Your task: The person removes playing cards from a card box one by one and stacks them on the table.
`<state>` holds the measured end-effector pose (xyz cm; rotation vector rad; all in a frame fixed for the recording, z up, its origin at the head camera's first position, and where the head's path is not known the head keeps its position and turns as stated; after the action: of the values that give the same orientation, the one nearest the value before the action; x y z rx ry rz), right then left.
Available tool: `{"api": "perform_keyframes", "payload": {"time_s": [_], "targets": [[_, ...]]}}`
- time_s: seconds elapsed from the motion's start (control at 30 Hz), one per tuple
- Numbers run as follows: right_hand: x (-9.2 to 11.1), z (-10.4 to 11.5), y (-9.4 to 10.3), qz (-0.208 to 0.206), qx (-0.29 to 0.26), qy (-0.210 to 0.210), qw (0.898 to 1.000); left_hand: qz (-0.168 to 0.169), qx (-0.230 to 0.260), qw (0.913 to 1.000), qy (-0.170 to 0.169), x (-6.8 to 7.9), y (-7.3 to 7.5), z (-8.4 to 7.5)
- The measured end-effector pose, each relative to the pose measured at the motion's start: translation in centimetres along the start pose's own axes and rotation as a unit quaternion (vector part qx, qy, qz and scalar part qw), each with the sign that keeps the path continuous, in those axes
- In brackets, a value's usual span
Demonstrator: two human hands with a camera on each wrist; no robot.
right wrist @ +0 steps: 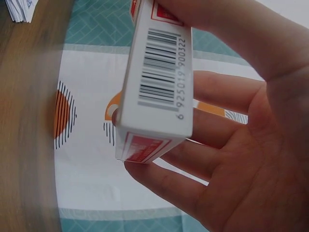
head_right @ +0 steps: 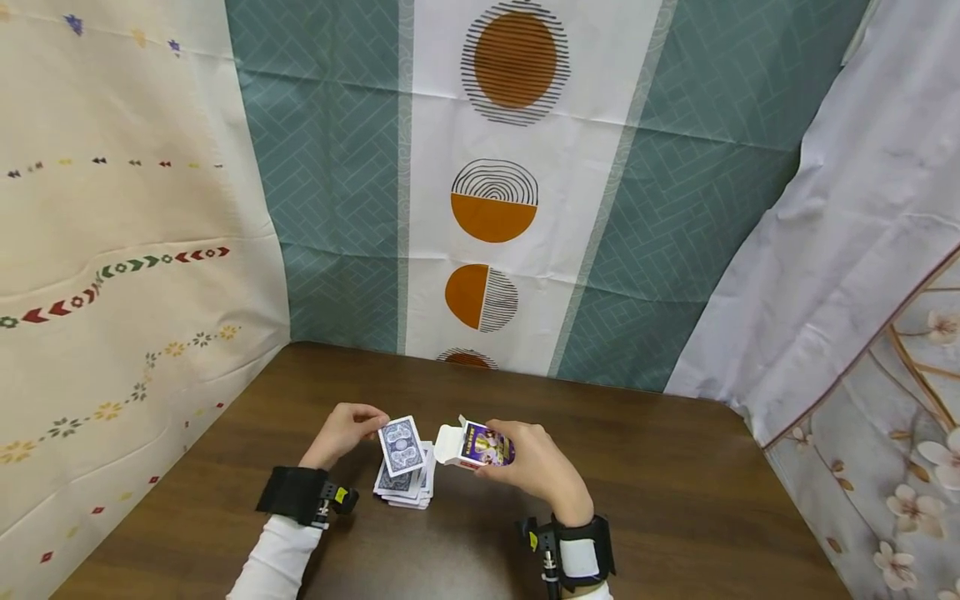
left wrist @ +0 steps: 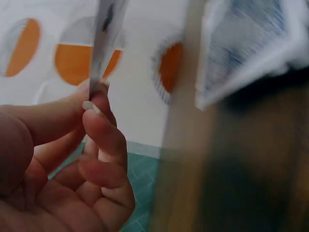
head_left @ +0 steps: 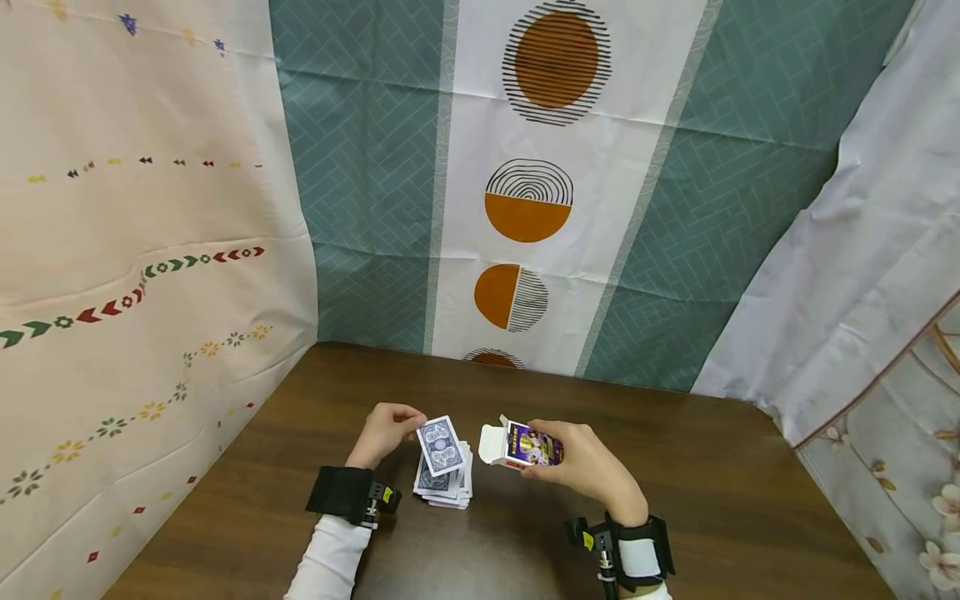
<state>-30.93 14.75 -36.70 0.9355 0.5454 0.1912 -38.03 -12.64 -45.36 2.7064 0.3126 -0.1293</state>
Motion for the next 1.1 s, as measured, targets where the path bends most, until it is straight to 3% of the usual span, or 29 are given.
{"api": "perform_keyframes", "payload": {"time_s": [0.23,0.33,0.53,0.6,0.67,0.77,0.83,0.9,0.97,1.1], "targets": [[-0.2,0.0,-0.2,0.005,-0.003,-0.003,1.000,0.026,-0.112,0.9921,-0.050,0.0,-1.5,0.3],[-0.2,0.0,-0.4,0.010,-0.010,-0.004,1.000,0.023,-0.126,0.9894,-0.069,0.0,-1.7,0.4],[-0.3,0.1,-0.7,0.013,-0.012,0.000,1.000,-0.009,-0.114,0.9905,-0.076,-0.1,-1.8,0.4],[-0.3,0.2,-0.7,0.013,-0.009,0.001,1.000,-0.021,-0.105,0.9907,-0.084,0.0,-1.4,-0.6],[-0.2,0.1,-0.8,0.014,-0.007,0.000,1.000,-0.010,-0.084,0.9919,-0.095,0.6,-1.2,-2.4],[-0.2,0.2,-0.8,0.016,-0.003,-0.002,1.000,0.050,-0.044,0.9896,-0.128,2.5,-1.6,-6.4],[-0.2,0.4,-0.7,0.015,-0.001,0.003,1.000,0.102,-0.030,0.9829,-0.150,4.2,-2.5,-8.8],[-0.2,0.7,-0.5,0.013,-0.001,0.011,1.000,0.133,-0.036,0.9758,-0.170,5.7,-3.5,-10.4],[-0.1,1.2,-0.4,0.010,-0.003,0.025,1.000,0.140,-0.052,0.9734,-0.174,6.7,-4.3,-11.2],[0.1,2.2,-0.2,0.007,-0.008,0.051,0.999,0.122,-0.070,0.9790,-0.148,7.5,-5.3,-11.2]]}}
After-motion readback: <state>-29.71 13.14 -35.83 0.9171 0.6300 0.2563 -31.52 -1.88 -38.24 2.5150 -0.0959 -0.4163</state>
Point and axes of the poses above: each hand's wrist, its own x-axis away from the middle knuckle, its own y-axis out of the back of the hand, z = x × y, the point moved 8 cm from there along -x, towards the middle knuckle, and after that the axes turned 11 degrees about -z, right-handed, at the moved point
